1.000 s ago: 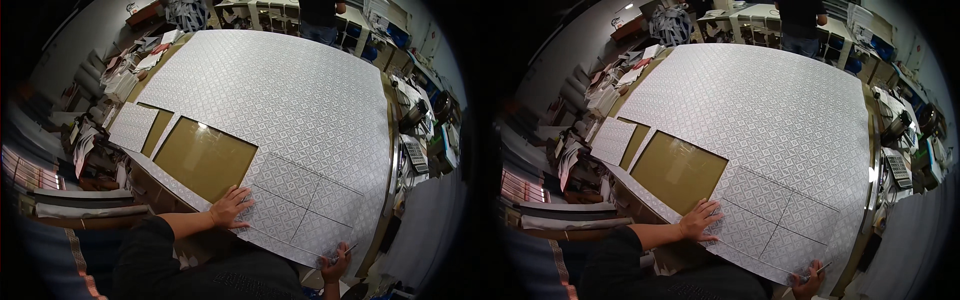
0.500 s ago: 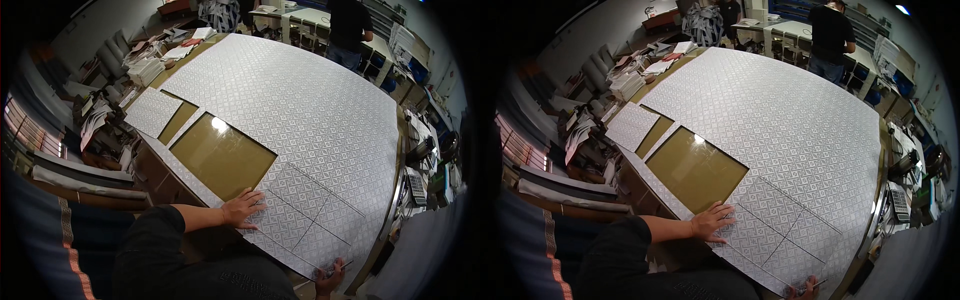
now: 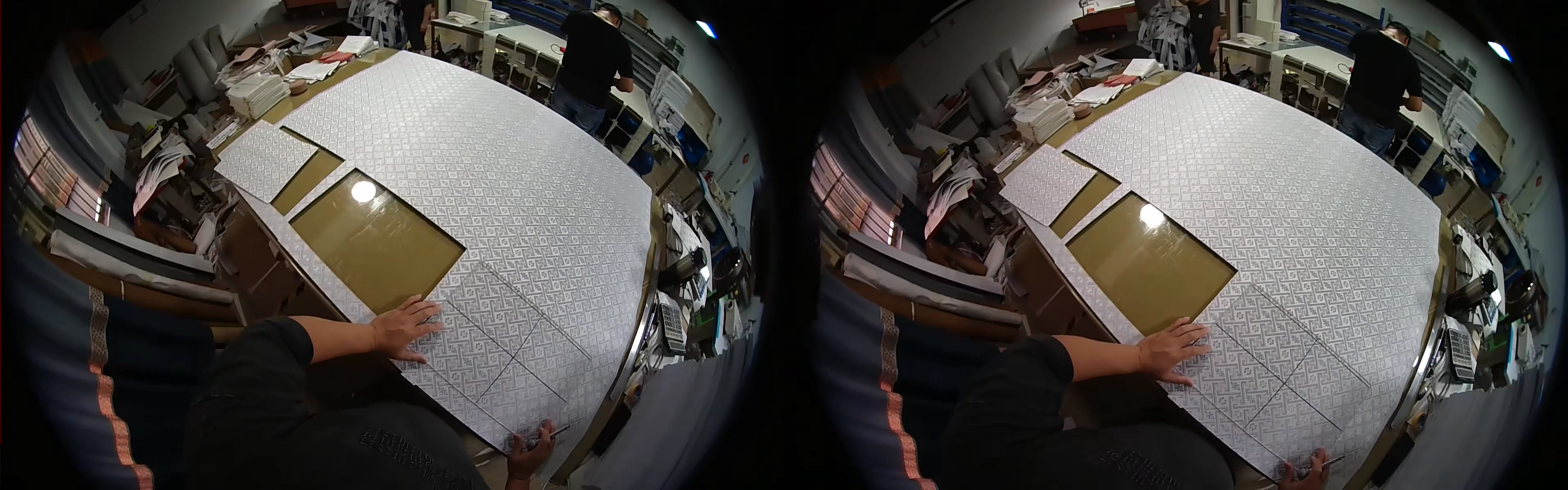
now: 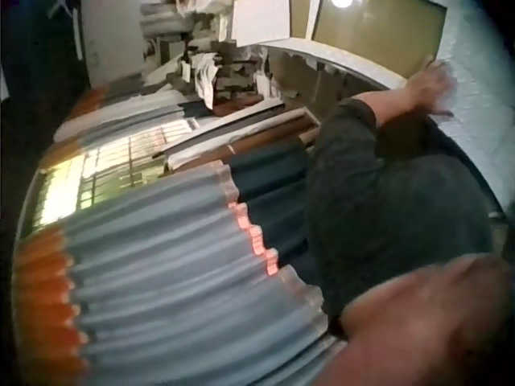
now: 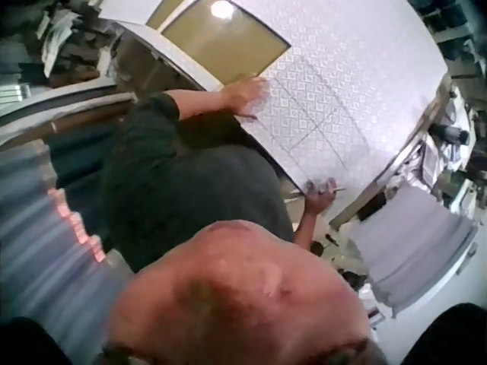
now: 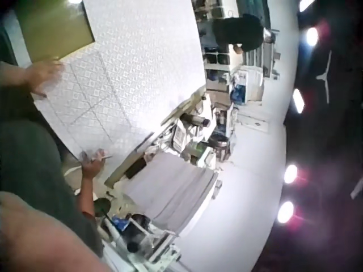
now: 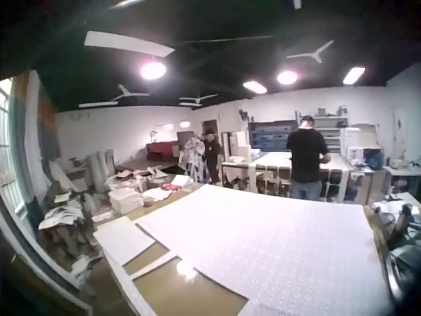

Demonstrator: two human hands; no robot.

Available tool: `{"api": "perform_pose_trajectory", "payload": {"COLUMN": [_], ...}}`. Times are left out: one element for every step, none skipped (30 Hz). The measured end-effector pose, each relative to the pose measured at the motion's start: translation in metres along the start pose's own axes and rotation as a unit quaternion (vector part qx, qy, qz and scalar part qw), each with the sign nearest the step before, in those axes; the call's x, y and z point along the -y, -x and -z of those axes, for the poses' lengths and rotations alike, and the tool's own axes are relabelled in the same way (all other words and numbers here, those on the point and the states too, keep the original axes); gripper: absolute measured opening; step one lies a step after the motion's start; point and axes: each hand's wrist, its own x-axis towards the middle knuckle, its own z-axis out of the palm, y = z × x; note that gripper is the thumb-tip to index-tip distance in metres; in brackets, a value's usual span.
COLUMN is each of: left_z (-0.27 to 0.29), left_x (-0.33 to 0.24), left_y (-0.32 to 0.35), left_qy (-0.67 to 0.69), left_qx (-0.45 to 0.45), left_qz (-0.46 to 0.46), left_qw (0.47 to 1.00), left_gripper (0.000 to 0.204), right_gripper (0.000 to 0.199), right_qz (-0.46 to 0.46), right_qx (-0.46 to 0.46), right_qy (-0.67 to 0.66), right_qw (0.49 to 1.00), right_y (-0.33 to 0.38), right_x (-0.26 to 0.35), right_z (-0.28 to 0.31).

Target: Measuring and cutting large sheets of patterned packaging material using a ruler and a knife.

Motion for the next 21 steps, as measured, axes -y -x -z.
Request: {"api": "perform_pose_trajectory", "payload": {"left_z": [-0.002,-0.002,-0.003,-0.004,-0.003,-0.004,-0.002,-0.001,0.001,0.002,0.003,0.005,0.005,0.006,0.007,0.007,0.008,0.008,0.008,0.007,0.006], "left_x": [0.001,0.003,0.005,0.006,0.007,0.006,0.006,0.004,0.003,0.001,-0.001,-0.001,-0.002,-0.002,-0.002,-0.002,-0.002,-0.002,-0.003,-0.003,-0.004], "left_y": [0.000,0.000,0.000,-0.002,-0.003,-0.003,-0.005,-0.006,-0.007,-0.008,-0.009,-0.010,-0.010,-0.012,-0.012,-0.013,-0.013,-0.013,-0.013,-0.013,-0.013], "left_qy": [0.005,0.000,0.011,0.002,-0.001,0.002,-0.002,0.016,0.003,-0.013,-0.005,-0.011,-0.020,-0.027,-0.028,-0.029,-0.031,-0.033,-0.033,-0.033,-0.033], "left_qx": [0.000,0.005,0.011,0.012,0.003,0.012,0.002,0.027,0.022,0.017,0.024,0.027,0.027,0.025,0.030,0.032,0.033,0.034,0.038,0.036,0.034], "left_qz": [-0.017,-0.009,-0.011,-0.012,-0.023,-0.019,-0.024,-0.044,-0.032,-0.007,-0.024,-0.024,-0.021,-0.016,-0.021,-0.020,-0.019,-0.018,-0.018,-0.018,-0.018], "left_qw": [1.000,1.000,1.000,1.000,1.000,1.000,1.000,0.999,0.999,1.000,0.999,0.999,0.999,0.999,0.999,0.999,0.999,0.999,0.999,0.999,0.999], "left_gripper": [0.082,0.083,0.084,0.084,0.084,0.084,0.083,0.083,0.083,0.083,0.083,0.084,0.084,0.084,0.084,0.084,0.085,0.085,0.085,0.085,0.084], "right_gripper": [0.061,0.062,0.061,0.058,0.058,0.060,0.060,0.059,0.057,0.057,0.056,0.056,0.055,0.055,0.055,0.055,0.056,0.056,0.056,0.056,0.057], "right_qz": [0.004,0.011,0.048,0.033,0.041,0.027,0.001,0.006,-0.016,-0.013,-0.009,0.001,0.000,0.010,0.013,0.015,0.030,0.016,0.016,0.016,-0.006], "right_qx": [-0.012,-0.033,-0.056,-0.052,-0.060,-0.030,-0.019,-0.014,0.012,-0.005,-0.003,-0.002,0.008,-0.003,-0.008,-0.013,-0.034,-0.019,-0.021,-0.023,-0.004], "right_qy": [-0.021,-0.040,-0.046,-0.044,-0.053,-0.044,-0.038,-0.029,-0.017,-0.020,-0.014,-0.009,-0.002,-0.004,-0.004,-0.005,-0.012,-0.007,-0.007,-0.006,0.002], "right_qw": [1.000,0.999,0.996,0.997,0.996,0.998,0.999,0.999,1.000,1.000,1.000,1.000,1.000,1.000,1.000,1.000,0.999,1.000,1.000,1.000,1.000], "right_y": [-0.002,0.000,-0.002,-0.001,-0.003,-0.003,-0.004,-0.005,-0.006,-0.007,-0.010,-0.013,-0.017,-0.020,-0.022,-0.023,-0.023,-0.022,-0.019,-0.015,-0.012], "right_x": [0.000,0.003,0.004,0.006,0.007,0.007,0.009,0.010,0.012,0.015,0.017,0.020,0.022,0.024,0.025,0.026,0.026,0.025,0.023,0.021,0.018], "right_z": [-0.002,0.000,-0.001,0.000,0.000,0.004,0.006,0.010,0.013,0.016,0.018,0.020,0.021,0.021,0.021,0.020,0.019,0.018,0.017,0.016,0.015]}}
